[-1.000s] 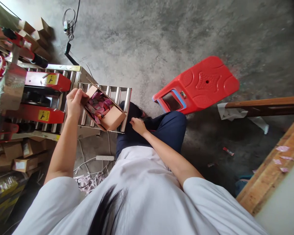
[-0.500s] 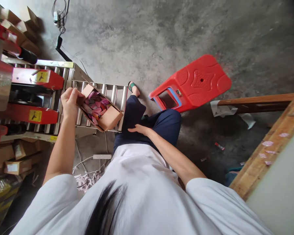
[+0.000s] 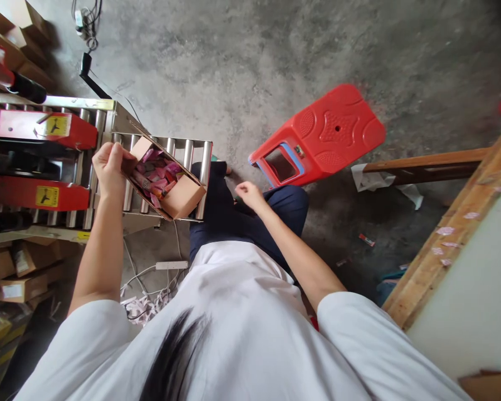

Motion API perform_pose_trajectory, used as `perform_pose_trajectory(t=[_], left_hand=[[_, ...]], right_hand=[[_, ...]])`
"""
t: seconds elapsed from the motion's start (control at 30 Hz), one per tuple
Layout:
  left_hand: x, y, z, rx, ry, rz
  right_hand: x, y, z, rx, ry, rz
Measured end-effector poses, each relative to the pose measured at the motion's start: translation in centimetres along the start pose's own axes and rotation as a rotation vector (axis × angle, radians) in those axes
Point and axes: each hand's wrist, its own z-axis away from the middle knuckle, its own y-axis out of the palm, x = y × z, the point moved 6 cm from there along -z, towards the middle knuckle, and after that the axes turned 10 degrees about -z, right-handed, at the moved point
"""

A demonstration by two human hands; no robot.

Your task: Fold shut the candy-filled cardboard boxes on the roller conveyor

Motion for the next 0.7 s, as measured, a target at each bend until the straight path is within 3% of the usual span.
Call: perform_pose_trajectory(t=[0.07,0.13,0.23,0.33,0.47,0.7], left_hand=[[-0.1,0.1,0.0,-0.007,-0.009,-0.016],[-0.4,0.3,0.0,-0.006,0.005,-0.05],[-1.0,0.5,-0.1,0.018,0.004,-0.185],[-1.6,0.7,-0.4,0.036,0.052,-0.401],[-1.2,1.1,-0.8,0.072,0.107,-0.504],[-0.1,1.1,-0.7,0.078,0.011,-0.365]], right_hand=[[3.0,-1.4,0.3,-0.07,-0.117,-0.023],[7.5,-1.1,1.4,-0.067,-0.346,-0.073],[15.1,2.0,4.5,0.023,-0.754,-0.06],[20.3,6.7,7.4,0.167,-0.961,0.137],[22.0,9.7,8.9,0.225,-1.002,0.327],[21.4,9.7,9.5,0.196,-0.956,0.329]])
